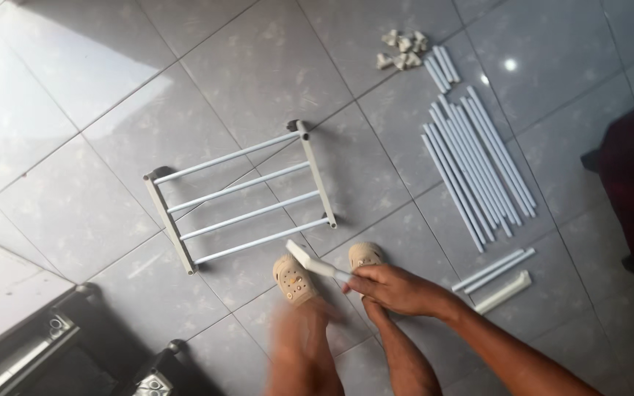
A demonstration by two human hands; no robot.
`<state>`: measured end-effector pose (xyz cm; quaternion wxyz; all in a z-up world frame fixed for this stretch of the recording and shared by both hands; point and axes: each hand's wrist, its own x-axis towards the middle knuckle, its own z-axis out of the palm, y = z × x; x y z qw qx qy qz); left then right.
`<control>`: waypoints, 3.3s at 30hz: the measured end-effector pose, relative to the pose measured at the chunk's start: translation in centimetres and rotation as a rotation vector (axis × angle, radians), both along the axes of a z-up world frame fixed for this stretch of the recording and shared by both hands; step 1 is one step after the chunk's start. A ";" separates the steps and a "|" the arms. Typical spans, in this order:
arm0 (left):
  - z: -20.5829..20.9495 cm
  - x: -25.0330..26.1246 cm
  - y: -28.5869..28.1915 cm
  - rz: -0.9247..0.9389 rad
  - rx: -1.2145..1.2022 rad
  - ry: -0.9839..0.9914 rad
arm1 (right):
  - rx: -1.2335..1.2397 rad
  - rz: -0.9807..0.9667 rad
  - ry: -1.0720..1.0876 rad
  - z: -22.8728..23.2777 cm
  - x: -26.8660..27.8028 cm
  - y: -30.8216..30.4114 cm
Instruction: The person assembles a white plastic drying rack on a tiled floor. They connect vertical and horizontal rods into a frame, then attach feet to the base. The person repeatedly picks up parts, aligns them, and secures them by hand.
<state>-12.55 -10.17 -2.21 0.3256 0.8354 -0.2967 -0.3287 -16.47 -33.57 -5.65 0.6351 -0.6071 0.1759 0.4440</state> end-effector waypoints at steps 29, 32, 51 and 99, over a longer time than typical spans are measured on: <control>4.9 5.8 -3.3 0.204 0.253 0.436 | -0.805 0.134 -0.602 5.6 -5.3 3.6; 4.9 6.5 -1.5 0.050 -0.001 0.341 | -0.123 -0.123 -0.261 5.0 -5.8 2.0; 5.2 6.4 -4.9 0.374 0.197 0.491 | -0.955 0.267 -0.652 4.9 -3.5 2.0; 2.4 5.9 -5.4 0.316 0.161 0.542 | -0.629 0.218 -0.318 4.6 -2.2 -0.4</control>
